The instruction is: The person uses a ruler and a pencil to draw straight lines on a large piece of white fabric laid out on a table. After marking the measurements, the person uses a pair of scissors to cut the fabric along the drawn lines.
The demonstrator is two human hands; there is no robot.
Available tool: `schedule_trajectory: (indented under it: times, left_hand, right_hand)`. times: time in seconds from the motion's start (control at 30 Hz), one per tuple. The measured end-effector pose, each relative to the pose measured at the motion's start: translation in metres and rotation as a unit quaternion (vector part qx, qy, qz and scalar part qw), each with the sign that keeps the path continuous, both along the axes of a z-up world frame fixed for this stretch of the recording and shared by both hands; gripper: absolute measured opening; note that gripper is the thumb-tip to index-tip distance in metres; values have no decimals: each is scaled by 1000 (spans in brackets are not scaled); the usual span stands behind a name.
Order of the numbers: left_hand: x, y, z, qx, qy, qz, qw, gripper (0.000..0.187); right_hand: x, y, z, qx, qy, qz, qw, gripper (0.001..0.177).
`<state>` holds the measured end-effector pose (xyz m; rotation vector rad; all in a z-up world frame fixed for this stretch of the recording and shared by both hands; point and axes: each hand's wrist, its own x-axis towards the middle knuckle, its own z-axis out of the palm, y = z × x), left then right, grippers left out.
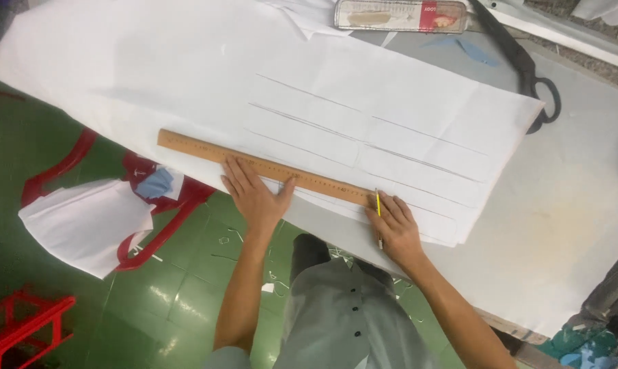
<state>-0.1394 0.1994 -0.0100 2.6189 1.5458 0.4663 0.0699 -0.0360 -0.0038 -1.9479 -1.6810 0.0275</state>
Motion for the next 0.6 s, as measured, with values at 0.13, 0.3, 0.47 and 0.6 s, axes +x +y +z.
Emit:
schedule_trajectory:
  times: [0.13, 0.3, 0.47, 0.6]
  left_hand:
    - [6, 5, 11, -21, -18, -17, 999, 125]
    - [8, 6, 8, -5, -25, -31, 999, 128]
    - [7, 6, 6, -4, -22, -35, 999, 128]
    - [6, 5, 0, 11, -16, -24, 1000, 130]
  right_hand:
    - [-2, -6, -7, -18, -18, -15, 1000, 20]
    - [-5, -7, -7, -23, -35, -34, 999, 19]
    - [-4, -4, -4, -22, -38, -36, 998, 16]
    - [-4, -6, -5, -24, -37, -38, 998, 17]
